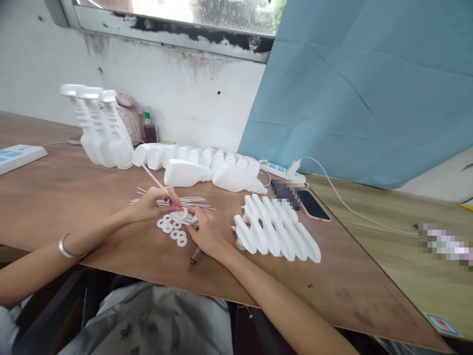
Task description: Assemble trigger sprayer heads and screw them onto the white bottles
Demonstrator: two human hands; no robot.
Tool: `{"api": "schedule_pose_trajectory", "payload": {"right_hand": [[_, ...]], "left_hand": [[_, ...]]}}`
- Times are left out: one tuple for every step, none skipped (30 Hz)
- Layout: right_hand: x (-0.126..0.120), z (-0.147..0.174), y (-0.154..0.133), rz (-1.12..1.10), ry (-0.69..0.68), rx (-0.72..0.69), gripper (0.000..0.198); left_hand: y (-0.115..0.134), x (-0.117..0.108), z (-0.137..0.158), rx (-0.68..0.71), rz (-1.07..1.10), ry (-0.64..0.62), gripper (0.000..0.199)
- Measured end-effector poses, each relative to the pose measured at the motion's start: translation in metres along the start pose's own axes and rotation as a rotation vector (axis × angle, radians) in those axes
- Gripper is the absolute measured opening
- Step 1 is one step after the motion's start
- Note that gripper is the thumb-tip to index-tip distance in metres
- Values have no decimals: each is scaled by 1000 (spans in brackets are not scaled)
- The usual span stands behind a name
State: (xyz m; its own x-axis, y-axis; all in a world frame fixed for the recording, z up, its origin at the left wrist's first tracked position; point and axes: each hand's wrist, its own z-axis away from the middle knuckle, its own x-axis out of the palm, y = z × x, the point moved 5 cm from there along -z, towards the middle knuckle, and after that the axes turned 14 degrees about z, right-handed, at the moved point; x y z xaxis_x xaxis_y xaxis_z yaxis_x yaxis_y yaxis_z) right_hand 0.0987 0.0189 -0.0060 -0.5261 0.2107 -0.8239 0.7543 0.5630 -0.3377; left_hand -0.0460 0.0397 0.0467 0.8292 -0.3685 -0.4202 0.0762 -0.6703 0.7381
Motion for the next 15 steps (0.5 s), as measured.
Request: {"api": "schedule_pose_trajectory", "payload": {"right_hand": [[0,0,0,-1,-2,0,26],[0,0,0,-2,-4,1,26],[0,0,0,-2,-4,2,26],[0,0,0,-3,-4,4,26],[0,0,0,-5,-3,5,26],[0,0,0,-6,-3,5,26],[0,0,0,-8,-4,6,26],[0,0,0,-8,-6,6,26],[1,0,1,-6,-9,6,26],[1,0,1,-3,-11,6,27],[1,0,1,0,-13,6,27],[2,0,1,1,-15,6,27],[2,0,1,2,-17,7,27],[2,0,1,0,-18,8,28],[2,0,1,-2,-17,9,28]], "left_hand": [[1,0,0,15,-18,-17,9],[2,1,-1,32,-37,-32,8],[3,1,-1,50,-58,-46,7],[4,1,-1,67,-77,-53,7],[5,1,-1,81,-89,-57,7],[5,2,-2,87,-96,-57,7],[6,2,-2,87,-95,-55,6],[6,2,-2,83,-89,-51,6],[5,2,-2,77,-82,-47,6],[5,2,-2,71,-75,-42,5],[5,2,-1,68,-71,-36,5],[5,2,-1,67,-70,-30,5],[5,1,-1,70,-71,-27,4],[5,1,-1,75,-74,-25,4],[5,1,-1,81,-76,-26,5]]}}
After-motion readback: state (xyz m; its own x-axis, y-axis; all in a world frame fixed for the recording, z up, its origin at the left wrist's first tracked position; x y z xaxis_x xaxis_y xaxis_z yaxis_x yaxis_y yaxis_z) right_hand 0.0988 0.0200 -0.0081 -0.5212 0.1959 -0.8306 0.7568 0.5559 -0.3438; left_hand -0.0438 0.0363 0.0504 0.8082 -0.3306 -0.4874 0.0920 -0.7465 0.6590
